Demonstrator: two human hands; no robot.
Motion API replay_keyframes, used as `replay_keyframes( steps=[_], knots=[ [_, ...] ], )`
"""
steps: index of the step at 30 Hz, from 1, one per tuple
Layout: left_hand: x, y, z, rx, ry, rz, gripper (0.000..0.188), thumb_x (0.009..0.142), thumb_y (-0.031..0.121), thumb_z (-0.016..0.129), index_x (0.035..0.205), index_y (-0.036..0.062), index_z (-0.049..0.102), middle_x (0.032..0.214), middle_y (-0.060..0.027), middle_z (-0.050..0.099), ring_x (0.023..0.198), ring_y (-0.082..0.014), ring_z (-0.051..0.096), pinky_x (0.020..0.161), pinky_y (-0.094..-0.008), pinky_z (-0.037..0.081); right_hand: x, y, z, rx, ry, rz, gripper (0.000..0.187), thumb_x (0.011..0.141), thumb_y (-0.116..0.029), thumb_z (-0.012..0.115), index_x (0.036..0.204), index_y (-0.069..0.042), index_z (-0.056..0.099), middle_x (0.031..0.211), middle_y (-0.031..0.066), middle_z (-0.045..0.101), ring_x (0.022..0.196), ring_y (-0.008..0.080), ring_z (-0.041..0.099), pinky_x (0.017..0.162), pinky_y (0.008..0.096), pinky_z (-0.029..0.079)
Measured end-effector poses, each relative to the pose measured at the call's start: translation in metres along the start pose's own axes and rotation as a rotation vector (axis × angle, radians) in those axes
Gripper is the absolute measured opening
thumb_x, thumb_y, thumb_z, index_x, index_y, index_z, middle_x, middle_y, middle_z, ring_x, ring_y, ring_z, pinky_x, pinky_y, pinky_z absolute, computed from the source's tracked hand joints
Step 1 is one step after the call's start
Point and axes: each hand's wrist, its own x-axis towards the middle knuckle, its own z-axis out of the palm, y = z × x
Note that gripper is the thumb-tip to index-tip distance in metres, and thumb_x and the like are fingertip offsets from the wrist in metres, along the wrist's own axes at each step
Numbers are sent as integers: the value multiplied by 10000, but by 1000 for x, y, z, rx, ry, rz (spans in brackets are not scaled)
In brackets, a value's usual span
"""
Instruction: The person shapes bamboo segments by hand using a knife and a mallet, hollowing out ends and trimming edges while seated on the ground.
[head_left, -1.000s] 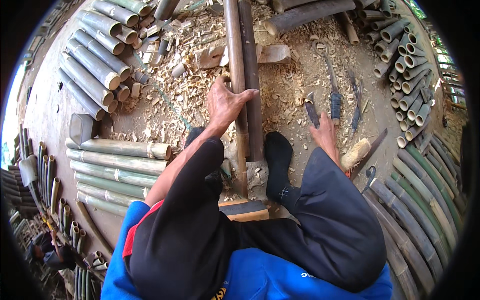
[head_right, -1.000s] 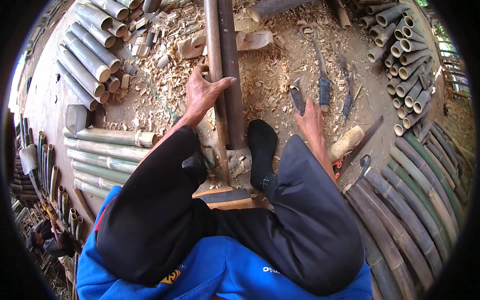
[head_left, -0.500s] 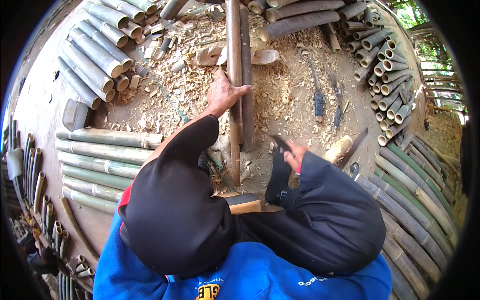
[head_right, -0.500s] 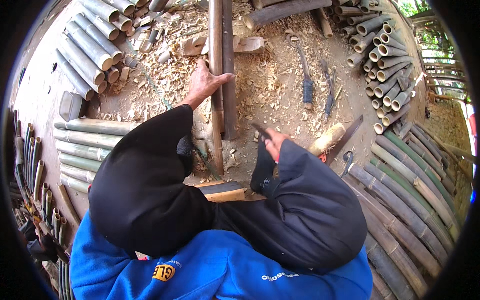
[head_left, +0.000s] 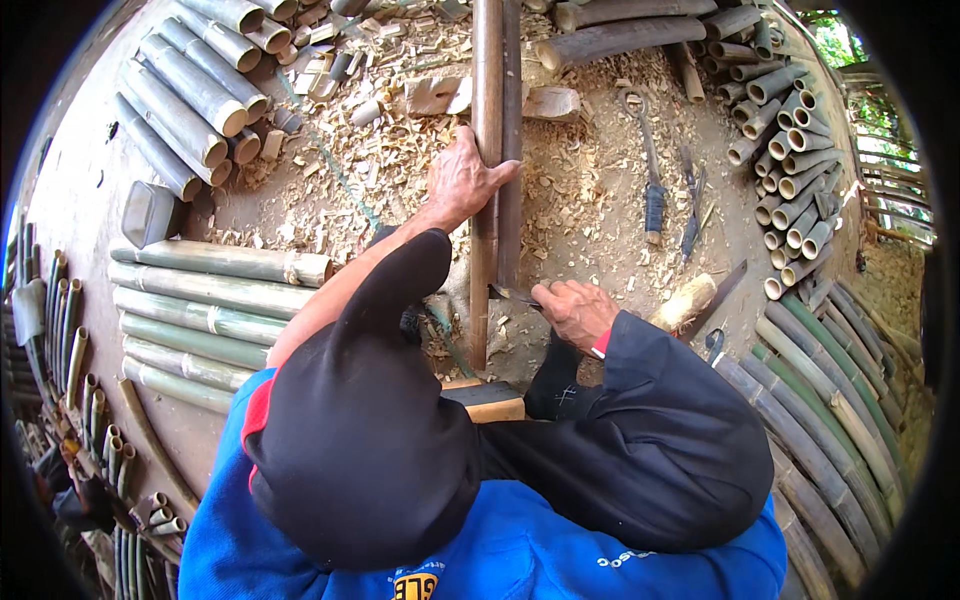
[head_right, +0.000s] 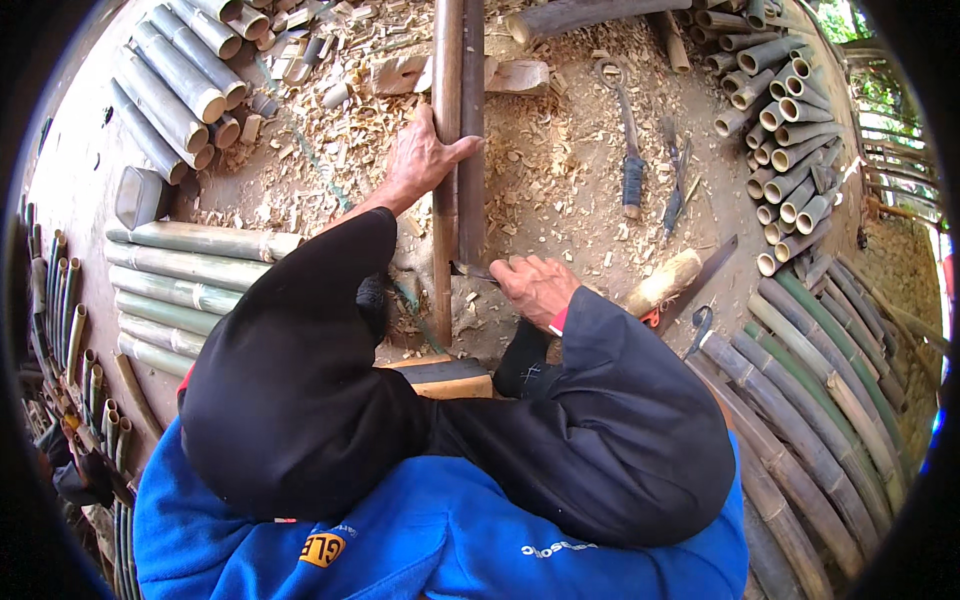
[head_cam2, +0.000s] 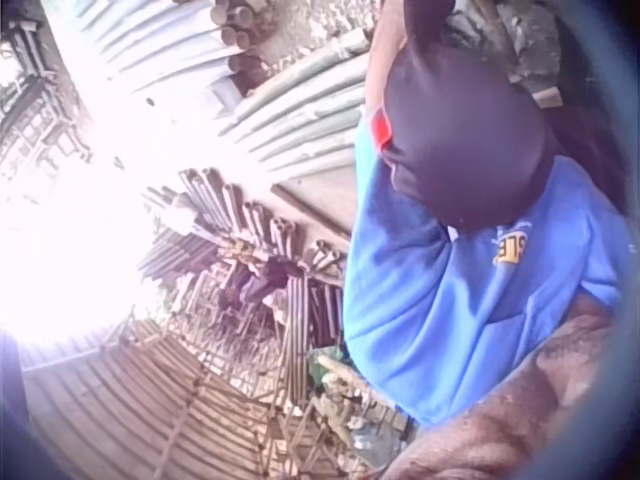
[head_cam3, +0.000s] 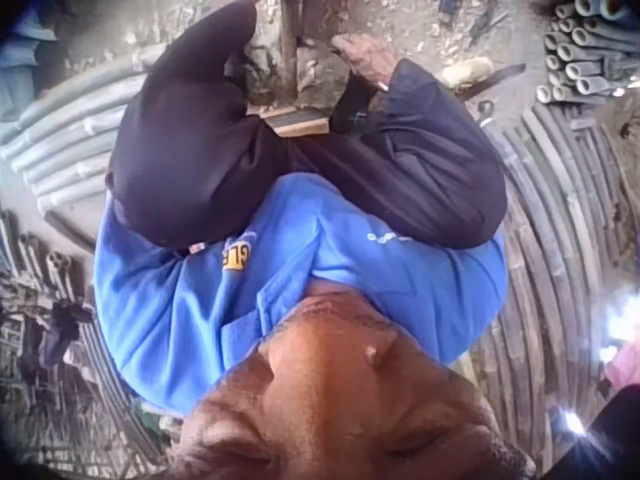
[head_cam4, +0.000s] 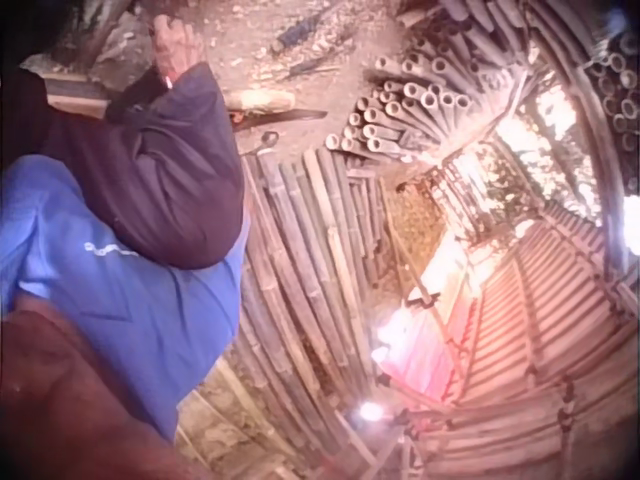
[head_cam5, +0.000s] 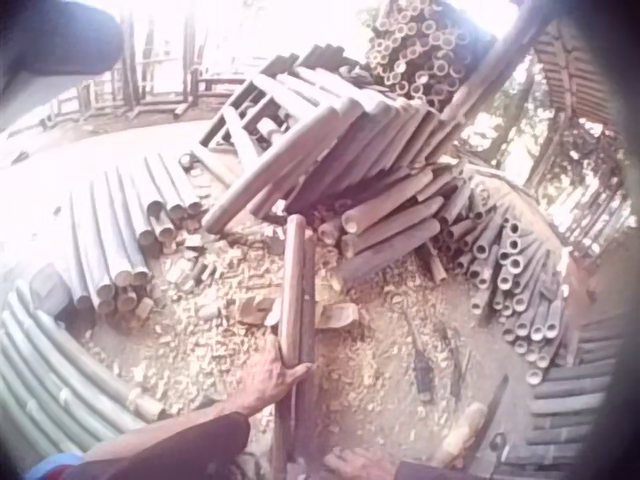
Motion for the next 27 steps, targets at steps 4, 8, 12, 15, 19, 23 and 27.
replay_keyframes(
  steps=[4,8,12,15,19,23,27],
  knots=[
    [0,3,3,37,25,20,674,750,482,815,1031,-47,506,895,-285,689,856,-428,698,765,-479,556,6,-10,0,-84,-29,33,121,907,-101,531,1025,-72,536,891,142,662,878,320,688,720,465,551],
    [2,9,6,44,-1,61,685,767,479,801,1075,-52,496,891,-278,690,853,-428,699,774,-480,555,-4,1,-25,-76,-115,130,67,871,-97,562,920,-52,564,801,133,674,824,334,706,657,462,558],
    [5,1,8,75,35,72,705,793,488,782,1125,-51,472,916,-268,697,839,-429,700,790,-492,555,-90,106,-38,-432,-91,418,61,827,-51,601,845,-35,657,755,162,703,697,333,721,597,460,572],
    [8,-4,0,-26,34,42,672,779,498,789,1071,-23,479,932,-274,682,876,-419,691,783,-487,543,-105,101,-74,-371,117,425,92,899,-68,566,954,-2,598,711,213,672,620,358,690,525,504,517],
    [4,-7,1,-43,23,24,691,752,522,813,1047,-15,494,936,-257,676,878,-405,685,792,-480,539,-61,84,-53,86,246,548,137,986,-120,486,1026,1,536,713,217,658,594,421,652,538,510,518],
    [3,1,5,-79,-39,-2,719,751,536,823,1073,-29,516,936,-247,681,866,-366,694,781,-450,549,-19,90,18,200,297,663,182,999,-166,483,1091,-14,526,772,225,647,681,425,656,643,528,525],
    [3,-1,2,-30,-20,-25,731,757,529,826,1111,-39,533,933,-239,693,838,-337,706,748,-432,558,8,103,36,272,436,614,231,994,-194,493,1146,-26,537,820,245,619,763,393,650,711,514,514]
  ],
)
